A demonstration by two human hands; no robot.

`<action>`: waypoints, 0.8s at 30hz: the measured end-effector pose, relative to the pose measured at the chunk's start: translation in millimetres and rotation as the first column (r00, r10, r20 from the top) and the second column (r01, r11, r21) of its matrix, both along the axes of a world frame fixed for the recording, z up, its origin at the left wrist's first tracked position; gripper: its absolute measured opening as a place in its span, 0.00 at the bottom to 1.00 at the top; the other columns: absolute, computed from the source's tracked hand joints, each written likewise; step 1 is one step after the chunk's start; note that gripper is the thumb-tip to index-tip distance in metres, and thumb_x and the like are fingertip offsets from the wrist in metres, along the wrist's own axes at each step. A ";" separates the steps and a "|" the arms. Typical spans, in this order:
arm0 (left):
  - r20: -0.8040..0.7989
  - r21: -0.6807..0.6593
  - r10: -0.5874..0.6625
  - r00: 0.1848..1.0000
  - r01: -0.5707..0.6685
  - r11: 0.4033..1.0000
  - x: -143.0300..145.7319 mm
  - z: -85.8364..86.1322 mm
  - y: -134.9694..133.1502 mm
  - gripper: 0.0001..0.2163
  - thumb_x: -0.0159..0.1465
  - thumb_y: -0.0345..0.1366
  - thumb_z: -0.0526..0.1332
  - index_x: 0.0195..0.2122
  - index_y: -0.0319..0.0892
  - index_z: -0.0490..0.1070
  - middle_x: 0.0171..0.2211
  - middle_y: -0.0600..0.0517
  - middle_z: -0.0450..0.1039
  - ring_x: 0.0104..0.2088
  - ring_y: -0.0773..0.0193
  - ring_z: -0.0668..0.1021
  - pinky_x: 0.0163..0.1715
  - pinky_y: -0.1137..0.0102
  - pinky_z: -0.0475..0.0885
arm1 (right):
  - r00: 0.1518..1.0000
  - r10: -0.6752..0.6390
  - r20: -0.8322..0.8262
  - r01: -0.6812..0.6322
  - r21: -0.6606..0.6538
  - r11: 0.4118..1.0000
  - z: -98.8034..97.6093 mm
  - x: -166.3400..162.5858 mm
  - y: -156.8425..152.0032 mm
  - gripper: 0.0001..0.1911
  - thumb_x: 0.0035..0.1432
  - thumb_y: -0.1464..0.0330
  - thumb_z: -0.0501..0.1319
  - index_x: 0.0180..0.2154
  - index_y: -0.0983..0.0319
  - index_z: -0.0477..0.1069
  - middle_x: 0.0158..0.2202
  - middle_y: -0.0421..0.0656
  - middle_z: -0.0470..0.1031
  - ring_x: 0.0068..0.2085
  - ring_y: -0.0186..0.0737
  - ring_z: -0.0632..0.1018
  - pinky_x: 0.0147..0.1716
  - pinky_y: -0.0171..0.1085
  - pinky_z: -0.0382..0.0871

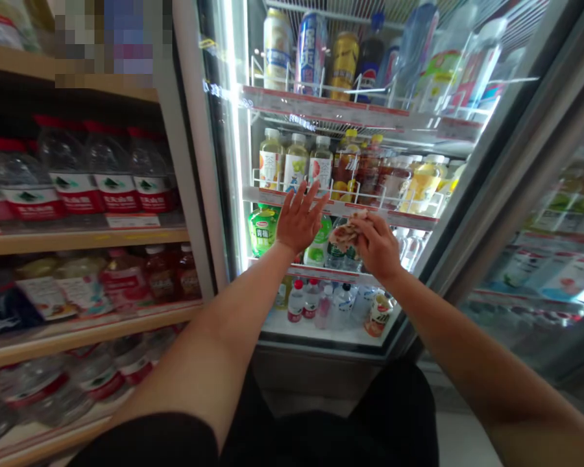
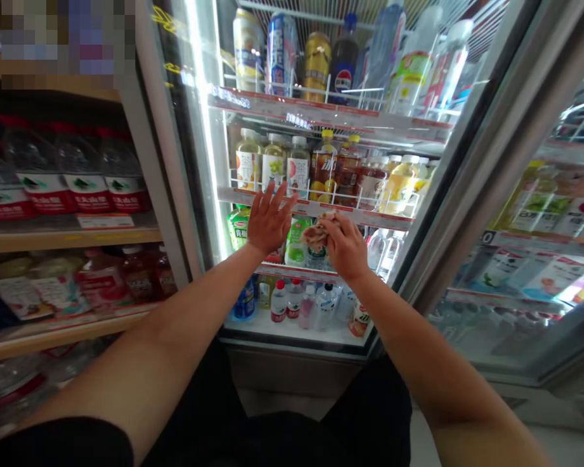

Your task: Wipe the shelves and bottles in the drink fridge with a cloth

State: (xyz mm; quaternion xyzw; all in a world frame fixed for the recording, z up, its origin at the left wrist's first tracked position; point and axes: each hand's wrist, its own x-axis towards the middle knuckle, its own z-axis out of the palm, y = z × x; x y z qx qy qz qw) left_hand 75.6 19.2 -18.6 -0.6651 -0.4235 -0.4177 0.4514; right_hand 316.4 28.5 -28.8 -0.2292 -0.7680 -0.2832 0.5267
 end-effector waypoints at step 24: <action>0.016 -0.018 -0.027 1.000 0.028 0.999 -0.4 -0.8 -0.1 0.28 0.71 0.35 0.51 0.72 0.52 0.51 0.74 0.53 0.46 0.74 0.57 0.43 0.74 0.49 0.43 | 0.997 -0.026 0.073 0.027 -0.020 0.999 -1.7 1.8 -3.9 0.19 0.64 0.74 0.57 0.53 0.56 0.75 0.54 0.49 0.74 0.53 0.47 0.77 0.54 0.47 0.75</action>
